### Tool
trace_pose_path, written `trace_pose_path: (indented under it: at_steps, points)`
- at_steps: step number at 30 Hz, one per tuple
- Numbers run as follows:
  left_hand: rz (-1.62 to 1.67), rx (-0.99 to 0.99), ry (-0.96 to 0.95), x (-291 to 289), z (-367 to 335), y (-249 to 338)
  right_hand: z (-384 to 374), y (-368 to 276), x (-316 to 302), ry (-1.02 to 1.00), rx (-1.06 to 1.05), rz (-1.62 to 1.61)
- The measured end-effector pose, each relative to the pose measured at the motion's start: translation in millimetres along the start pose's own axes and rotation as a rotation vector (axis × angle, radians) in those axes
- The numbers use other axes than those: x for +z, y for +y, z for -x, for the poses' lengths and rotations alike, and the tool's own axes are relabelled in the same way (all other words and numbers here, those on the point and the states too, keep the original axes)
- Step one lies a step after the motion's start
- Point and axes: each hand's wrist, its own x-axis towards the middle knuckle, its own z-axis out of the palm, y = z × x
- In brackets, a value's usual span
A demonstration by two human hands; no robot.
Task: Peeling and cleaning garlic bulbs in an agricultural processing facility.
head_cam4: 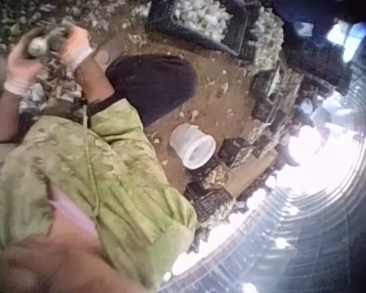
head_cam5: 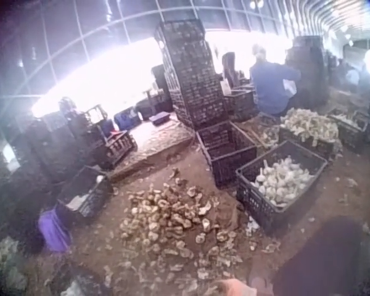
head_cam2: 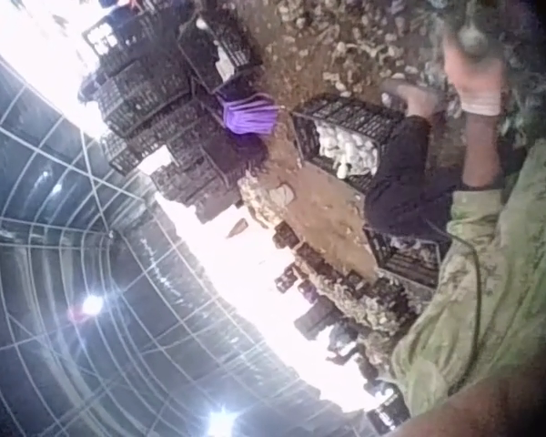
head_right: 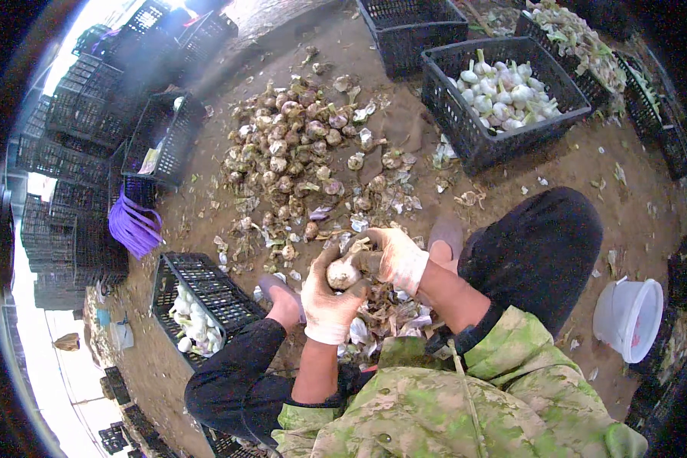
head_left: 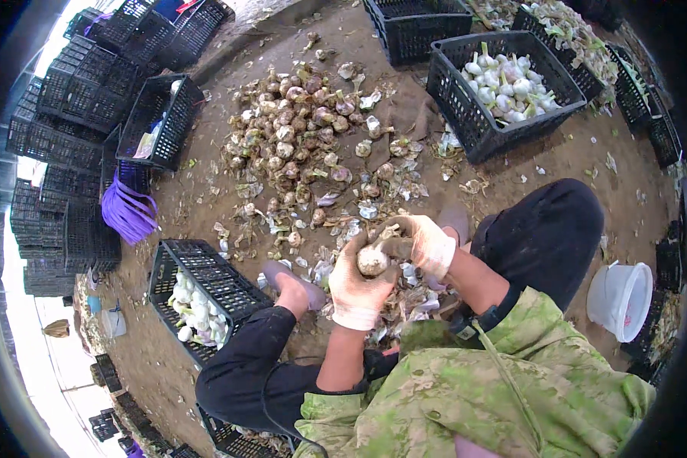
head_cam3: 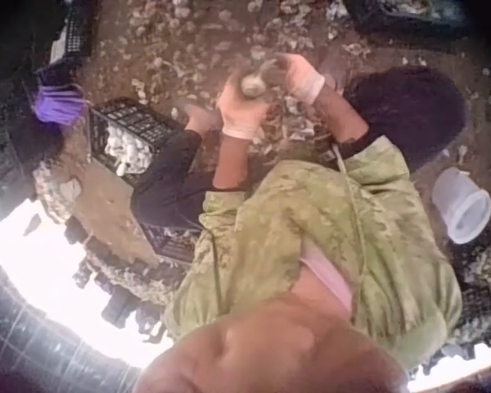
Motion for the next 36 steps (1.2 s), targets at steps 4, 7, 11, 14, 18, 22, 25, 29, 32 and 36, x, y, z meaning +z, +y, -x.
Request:
trace_pose_path:
  at_steps: [4, 7, 11, 14, 18, 22, 25, 29, 32, 36]
  points:
    - [-0.095, 0.053, 0.027, 3, 4, -3, 1, -1, 4, -0.075, -0.048, -0.112]
    - [-0.289, 0.071, 0.023, 4, 5, -6, 0, -4, 8, -0.037, 0.089, -0.089]
    - [-0.336, 0.191, 0.023, -5, 2, -9, 4, -7, 10, -0.025, 0.237, -0.262]
    - [-0.140, 0.170, -0.013, -13, 4, -13, 8, -11, 14, -0.083, 0.244, -0.226]
    - [0.483, -0.247, -0.083, -17, 11, -21, 14, -24, 22, -0.185, 0.146, 0.284]
    - [1.241, -0.554, -0.103, -10, 17, -26, 22, -38, 25, -0.207, 0.048, 0.716]
    - [1.401, -0.677, -0.131, -3, 16, -23, 21, -43, 19, -0.172, -0.016, 1.111]
    - [1.099, -0.337, -0.097, 3, 11, -14, 14, -38, 11, 0.065, 0.227, 0.414]
    - [0.409, 0.089, 0.109, 7, 9, -10, 13, -31, 12, 0.169, 0.153, 0.199]
    - [0.435, -0.009, 0.178, 2, 7, -16, 18, -20, 16, 0.049, -0.341, 0.428]
